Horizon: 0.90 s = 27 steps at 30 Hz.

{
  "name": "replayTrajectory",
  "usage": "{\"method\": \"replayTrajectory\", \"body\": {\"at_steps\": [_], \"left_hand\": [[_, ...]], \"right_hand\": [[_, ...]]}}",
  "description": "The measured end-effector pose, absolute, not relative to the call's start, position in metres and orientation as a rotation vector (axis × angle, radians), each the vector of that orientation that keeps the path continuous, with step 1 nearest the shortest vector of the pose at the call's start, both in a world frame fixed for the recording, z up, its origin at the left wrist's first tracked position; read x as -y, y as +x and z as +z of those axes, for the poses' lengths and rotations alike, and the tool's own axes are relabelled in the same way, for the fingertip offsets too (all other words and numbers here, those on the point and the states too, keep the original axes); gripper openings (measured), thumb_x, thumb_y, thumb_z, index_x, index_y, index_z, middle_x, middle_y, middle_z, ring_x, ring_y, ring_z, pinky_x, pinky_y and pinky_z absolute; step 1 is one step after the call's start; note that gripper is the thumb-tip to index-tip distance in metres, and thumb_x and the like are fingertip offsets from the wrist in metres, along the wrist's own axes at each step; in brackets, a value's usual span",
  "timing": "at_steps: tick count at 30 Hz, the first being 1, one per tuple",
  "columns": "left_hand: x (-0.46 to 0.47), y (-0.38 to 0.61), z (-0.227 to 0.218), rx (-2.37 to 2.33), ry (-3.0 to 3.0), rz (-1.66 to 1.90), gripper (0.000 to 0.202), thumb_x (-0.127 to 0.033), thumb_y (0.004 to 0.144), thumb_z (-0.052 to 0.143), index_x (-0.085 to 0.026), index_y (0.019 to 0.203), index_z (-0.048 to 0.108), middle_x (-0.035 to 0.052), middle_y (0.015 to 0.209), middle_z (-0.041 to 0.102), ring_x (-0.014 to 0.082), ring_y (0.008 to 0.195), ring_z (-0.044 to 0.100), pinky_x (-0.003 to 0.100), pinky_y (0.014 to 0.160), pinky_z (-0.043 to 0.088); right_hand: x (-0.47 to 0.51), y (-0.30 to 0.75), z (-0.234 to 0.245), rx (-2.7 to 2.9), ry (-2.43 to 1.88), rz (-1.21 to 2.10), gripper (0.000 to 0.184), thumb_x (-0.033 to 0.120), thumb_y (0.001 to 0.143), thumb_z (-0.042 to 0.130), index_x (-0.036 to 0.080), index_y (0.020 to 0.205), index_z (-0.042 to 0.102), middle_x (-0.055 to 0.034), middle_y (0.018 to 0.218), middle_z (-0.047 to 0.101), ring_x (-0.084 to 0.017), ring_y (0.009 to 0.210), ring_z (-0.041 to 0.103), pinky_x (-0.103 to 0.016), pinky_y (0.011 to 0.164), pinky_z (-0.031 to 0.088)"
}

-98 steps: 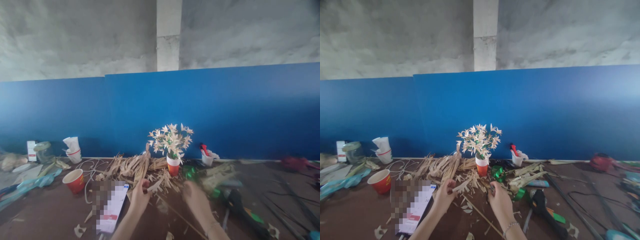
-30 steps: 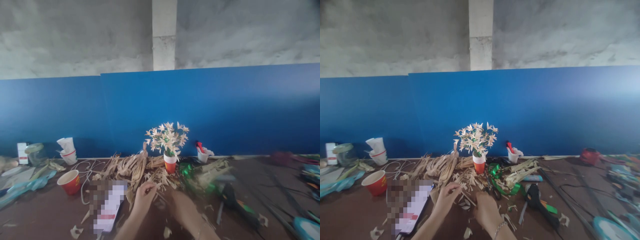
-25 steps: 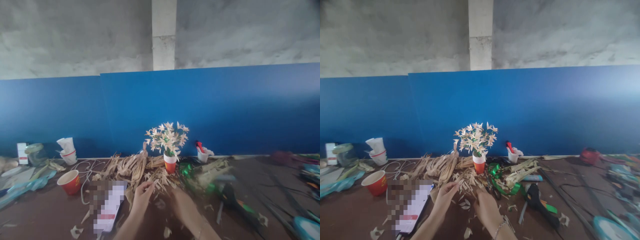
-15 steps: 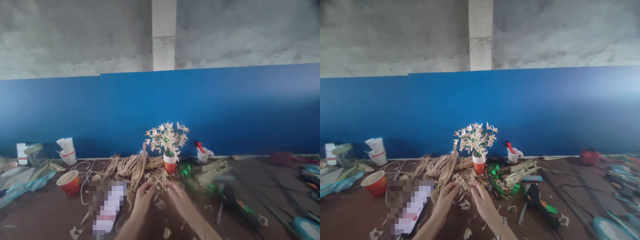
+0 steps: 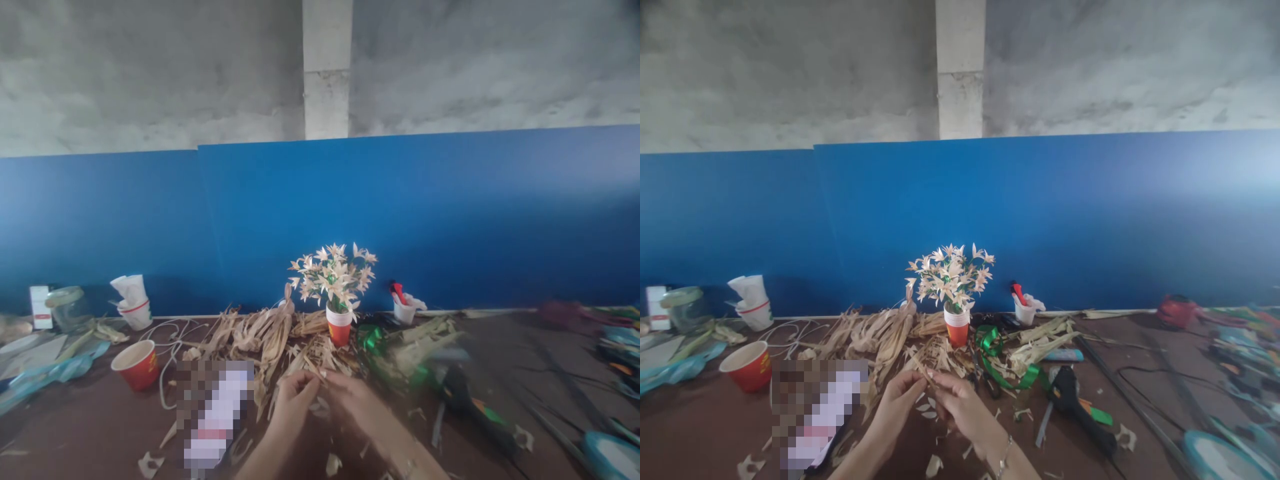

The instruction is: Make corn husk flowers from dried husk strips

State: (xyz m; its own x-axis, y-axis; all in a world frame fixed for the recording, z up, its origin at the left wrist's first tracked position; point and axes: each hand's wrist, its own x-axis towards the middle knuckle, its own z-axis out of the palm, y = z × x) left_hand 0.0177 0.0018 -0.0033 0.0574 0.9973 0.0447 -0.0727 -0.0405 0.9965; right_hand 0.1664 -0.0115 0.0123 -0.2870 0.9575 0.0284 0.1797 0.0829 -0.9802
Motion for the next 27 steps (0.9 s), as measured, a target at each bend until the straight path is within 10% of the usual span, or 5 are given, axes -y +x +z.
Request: {"method": "replayTrajectory", "body": {"at_steps": [6,14,27], "left_hand": [[-0.001,0.022,-0.011,-1.244,1.181,1.322,0.028,-0.037,0.064,0.062,-0.015,0.05,0.052,-0.0053,0.045,0.043,0.0085,0.046,0.038,0.021,0.047,0.029],[0.004,0.027,0.0,-1.345,1.113,1.345,0.033,-0.039,0.063,0.06,-0.017,0.044,0.045,-0.007,0.042,0.035,0.0072,0.044,0.031,0.02,0.045,0.025],[-0.011,-0.002,-0.009,-1.7,1.774,1.089,0.02,-0.024,0.075,0.051,-0.017,0.061,0.064,0.0026,0.065,0.066,0.0166,0.064,0.059,0.023,0.06,0.035]], "right_hand": [[0.019,0.159,0.021,1.804,-1.107,0.949,0.04,0.021,0.084,0.041,0.02,0.12,0.058,-0.0063,0.117,0.063,-0.021,0.109,0.057,-0.037,0.097,0.041],[0.017,0.154,0.001,2.153,-1.404,0.434,0.062,0.005,0.074,0.042,0.028,0.132,0.044,-0.0081,0.114,0.064,-0.02,0.099,0.062,-0.028,0.085,0.047],[0.006,0.155,-0.012,2.026,-1.69,0.334,0.025,0.024,0.082,0.046,0.017,0.099,0.063,-0.0119,0.102,0.066,-0.023,0.09,0.064,-0.03,0.076,0.048]]}}
